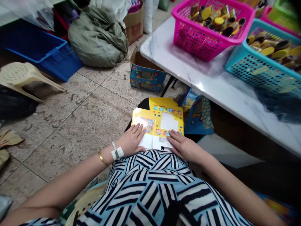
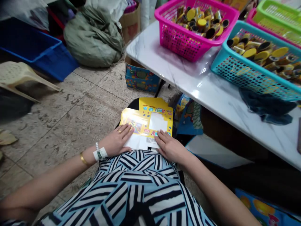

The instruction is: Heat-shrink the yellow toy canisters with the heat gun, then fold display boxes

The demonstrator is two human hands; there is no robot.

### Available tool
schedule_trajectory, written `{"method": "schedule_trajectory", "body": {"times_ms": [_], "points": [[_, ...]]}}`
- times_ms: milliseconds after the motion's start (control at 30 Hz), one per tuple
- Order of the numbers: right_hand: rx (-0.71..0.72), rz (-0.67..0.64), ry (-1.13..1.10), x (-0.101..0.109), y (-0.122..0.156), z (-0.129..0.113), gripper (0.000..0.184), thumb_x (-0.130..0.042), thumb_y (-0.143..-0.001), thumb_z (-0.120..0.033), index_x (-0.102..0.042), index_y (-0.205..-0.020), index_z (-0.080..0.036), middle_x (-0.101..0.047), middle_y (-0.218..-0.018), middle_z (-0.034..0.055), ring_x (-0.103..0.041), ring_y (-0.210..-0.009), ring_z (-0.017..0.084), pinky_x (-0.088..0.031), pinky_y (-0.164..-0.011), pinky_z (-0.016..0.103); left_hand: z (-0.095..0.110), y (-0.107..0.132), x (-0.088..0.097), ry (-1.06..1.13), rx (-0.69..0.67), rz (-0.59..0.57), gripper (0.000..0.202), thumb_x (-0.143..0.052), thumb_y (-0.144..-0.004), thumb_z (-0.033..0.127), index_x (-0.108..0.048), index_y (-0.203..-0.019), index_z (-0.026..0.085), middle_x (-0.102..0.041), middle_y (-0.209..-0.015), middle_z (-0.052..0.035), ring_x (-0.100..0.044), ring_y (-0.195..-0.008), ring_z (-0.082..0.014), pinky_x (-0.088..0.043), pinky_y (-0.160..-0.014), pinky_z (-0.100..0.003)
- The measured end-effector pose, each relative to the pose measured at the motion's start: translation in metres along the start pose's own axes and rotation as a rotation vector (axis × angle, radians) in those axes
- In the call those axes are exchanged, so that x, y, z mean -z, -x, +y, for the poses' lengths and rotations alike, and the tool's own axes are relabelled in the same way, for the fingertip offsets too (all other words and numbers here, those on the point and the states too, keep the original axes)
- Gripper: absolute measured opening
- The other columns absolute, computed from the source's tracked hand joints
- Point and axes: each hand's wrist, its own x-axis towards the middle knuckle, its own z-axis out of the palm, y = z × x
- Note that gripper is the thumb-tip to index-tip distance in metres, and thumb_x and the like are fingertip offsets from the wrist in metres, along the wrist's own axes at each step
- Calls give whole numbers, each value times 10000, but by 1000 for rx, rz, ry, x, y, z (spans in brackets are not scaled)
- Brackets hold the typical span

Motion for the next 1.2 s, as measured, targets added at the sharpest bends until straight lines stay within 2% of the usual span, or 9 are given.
{"method": "schedule_trajectory", "body": {"times_ms": [200, 400, 500, 600, 667, 833, 967, 1067, 1200], "points": [[-133, 195, -48, 39, 7, 1, 298, -417, -987, -252, -695, -1052, -166, -743, -1035, 104, -721, -893, 204, -579, -764, 297, 0, 3, 23, 116, -36, 135, 786, -564, -858, 615, -468, -1403, 56, -486, -1421, -250, -404, -1370, -378, -362, -1116, -558], [-222, 452, 129, 126, -2, -7, 289, -458, -981, -320, -681, -868, -174, -698, -693, 45, -622, -561, 142, -435, -544, 233, 29, -4, 98, -241, -32, 742, 568, -679, -859, 313, -499, -1387, 206, -547, -1406, -127, -373, -1395, -354, -371, -1098, -547], [-134, 472, 114, 160, -13, -16, 280, -459, -981, -299, -668, -849, -168, -646, -595, 13, -550, -468, 116, -359, -478, 225, 51, -17, 130, -488, -95, 866, 403, -681, -854, 234, -616, -1251, 201, -628, -1301, -103, -485, -1294, -329, -426, -1026, -476], [-67, 446, 32, 176, -26, -24, 270, -459, -984, -294, -660, -868, -154, -640, -604, 7, -537, -465, 100, -338, -472, 214, 67, -34, 151, -517, -247, 740, 145, -580, -904, 170, -684, -998, 134, -695, -1057, -108, -622, -1035, -256, -482, -921, -400], [-67, 450, 20, 182, -34, -26, 281, -454, -983, -299, -656, -854, -152, -627, -595, 4, -534, -472, 99, -333, -481, 212, 70, -45, 164, -515, -264, 631, 153, -512, -923, 138, -662, -911, 112, -675, -871, -91, -632, -833, -216, -507, -810, -371], [-67, 466, -113, 184, -45, -25, 232, -481, -954, -282, -651, -852, -162, -588, -573, -22, -502, -474, 81, -338, -498, 190, 43, -61, 191, -487, -142, 514, 124, -473, -913, 146, -595, -893, 131, -619, -729, -53, -588, -664, -194, -477, -637, -320], [-85, 426, -52, 179, -57, -16, 228, -471, -934, -275, -657, -871, -159, -601, -580, -7, -518, -485, 101, -323, -502, 209, 25, -75, 188, -391, -264, 328, 135, -507, -872, 148, -580, -759, 157, -630, -651, -41, -588, -580, -167, -433, -551, -278], [-204, 456, 143, 190, -65, -7, 220, -489, -910, -288, -665, -887, -158, -623, -596, 24, -537, -511, 141, -301, -510, 239, 39, -74, 189, -294, -489, 169, 141, -580, -791, 125, -565, -660, 175, -609, -566, -21, -554, -487, -156, -367, -459, -265], [-194, 322, 190, 225, -73, -11, 180, -540, -884, -289, -665, -806, -186, -629, -611, 18, -535, -531, 135, -293, -513, 242, 70, -63, 218, -162, -669, 106, 170, -623, -747, 165, -560, -592, 198, -562, -485, -11, -485, -414, -149, -319, -416, -290]]}}
